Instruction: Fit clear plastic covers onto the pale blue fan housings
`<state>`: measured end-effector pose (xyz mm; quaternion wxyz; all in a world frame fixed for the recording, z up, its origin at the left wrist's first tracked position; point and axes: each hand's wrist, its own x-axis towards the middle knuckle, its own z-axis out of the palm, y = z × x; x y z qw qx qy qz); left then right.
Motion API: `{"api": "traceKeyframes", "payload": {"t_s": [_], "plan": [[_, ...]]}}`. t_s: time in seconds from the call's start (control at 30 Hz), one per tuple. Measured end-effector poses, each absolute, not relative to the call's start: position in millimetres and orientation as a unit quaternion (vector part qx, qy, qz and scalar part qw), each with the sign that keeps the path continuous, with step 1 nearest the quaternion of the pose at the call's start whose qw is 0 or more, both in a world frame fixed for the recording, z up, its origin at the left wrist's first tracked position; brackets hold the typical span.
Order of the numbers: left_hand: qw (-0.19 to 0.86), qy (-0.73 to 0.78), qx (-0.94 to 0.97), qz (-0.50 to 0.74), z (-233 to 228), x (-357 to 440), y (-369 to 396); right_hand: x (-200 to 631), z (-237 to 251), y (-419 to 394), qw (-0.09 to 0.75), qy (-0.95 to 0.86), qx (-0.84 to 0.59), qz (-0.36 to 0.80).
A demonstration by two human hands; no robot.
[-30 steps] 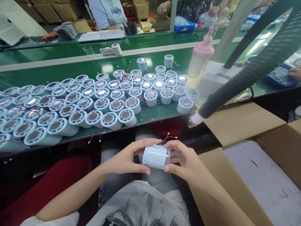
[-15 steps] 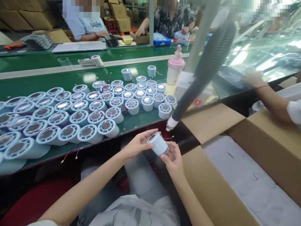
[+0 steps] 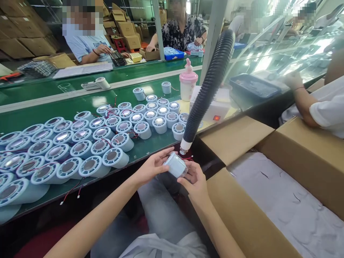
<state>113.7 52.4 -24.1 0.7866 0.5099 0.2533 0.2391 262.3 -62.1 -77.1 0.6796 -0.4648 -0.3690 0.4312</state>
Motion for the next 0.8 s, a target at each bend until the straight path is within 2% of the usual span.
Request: {"api": "traceKeyframes", "payload": {"t_s": [0.17,0.33,0.53,0.8], "plan": [[0.746,0.218,0.605,0.173,-4,80,27,271,-46,-89,0.565,-0.486,-0.492,0.449],[0.669,0.210,0.693,0.170,16,65,4,279,-17,-106,0.463,-0.537,-0.501,0.496],[0.592,0.169,0.766,0.183,23,59,-6,277,-4,-112,0.446,-0.459,-0.456,0.618],[0.583,0.157,0.774,0.192,26,56,-10,271,9,-108,0.435,-0.344,-0.451,0.699]]}}
